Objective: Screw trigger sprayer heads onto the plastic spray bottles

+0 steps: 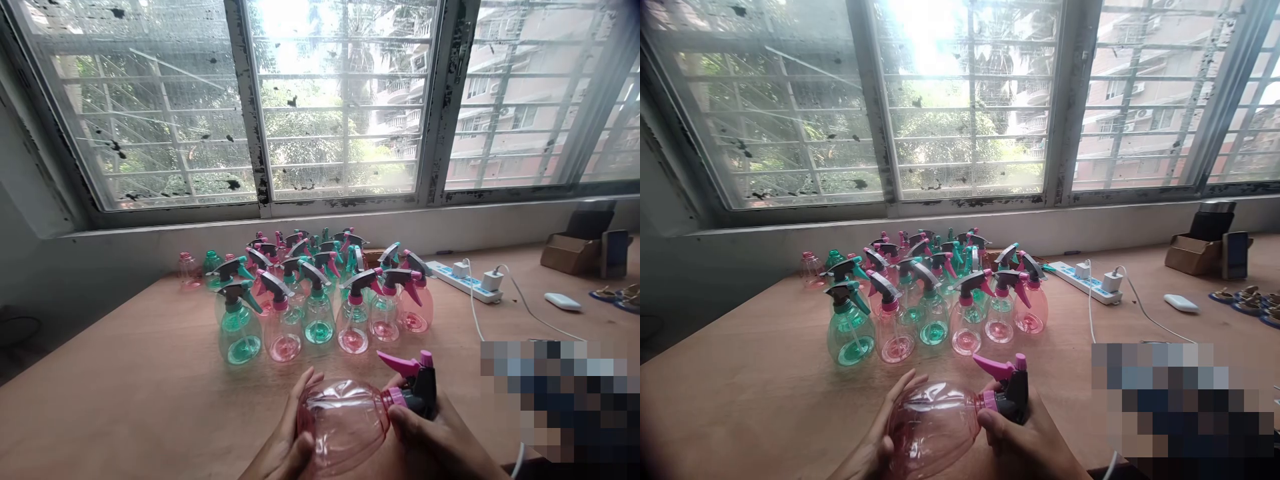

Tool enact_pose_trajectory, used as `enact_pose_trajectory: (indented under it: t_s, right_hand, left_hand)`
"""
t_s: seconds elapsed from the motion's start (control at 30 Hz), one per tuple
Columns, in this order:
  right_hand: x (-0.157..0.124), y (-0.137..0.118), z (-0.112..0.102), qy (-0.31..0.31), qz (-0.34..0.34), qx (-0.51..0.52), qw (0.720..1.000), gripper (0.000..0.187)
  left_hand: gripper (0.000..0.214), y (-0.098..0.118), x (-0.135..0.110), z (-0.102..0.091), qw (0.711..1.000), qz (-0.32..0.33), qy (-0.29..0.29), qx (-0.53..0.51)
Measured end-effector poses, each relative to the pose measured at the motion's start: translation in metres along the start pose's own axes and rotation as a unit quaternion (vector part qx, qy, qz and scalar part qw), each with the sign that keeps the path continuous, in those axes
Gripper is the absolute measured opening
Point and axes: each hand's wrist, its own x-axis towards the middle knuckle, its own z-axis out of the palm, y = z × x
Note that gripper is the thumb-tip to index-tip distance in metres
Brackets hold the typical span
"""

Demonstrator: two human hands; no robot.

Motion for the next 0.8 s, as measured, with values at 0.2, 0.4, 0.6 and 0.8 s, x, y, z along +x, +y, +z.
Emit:
enact_pose_trajectory:
  t_s: [0.2,0.4,0.6,0.8]
  right_hand:
    - [0.001,0.002,-0.001,-0.009,-0.015,-0.007,1.000,0.044]
    - [0.000,0.002,-0.001,-0.015,-0.019,0.004,1.000,0.044]
    - [-0.002,0.004,-0.002,-0.016,-0.001,0.022,1.000,0.042]
    - [0.000,0.006,-0.004,-0.029,-0.015,0.010,0.999,0.041]
  left_hand:
    - [0.107,0.022,-0.009,0.003,0.998,-0.043,-0.031,0.030]
    - [0.111,0.008,-0.004,0.002,0.999,-0.010,-0.041,-0.024]
    - [0.076,0.015,0.001,-0.001,0.997,-0.055,-0.053,-0.032]
    - [0.104,0.035,-0.008,0.002,0.998,-0.029,-0.060,0.005]
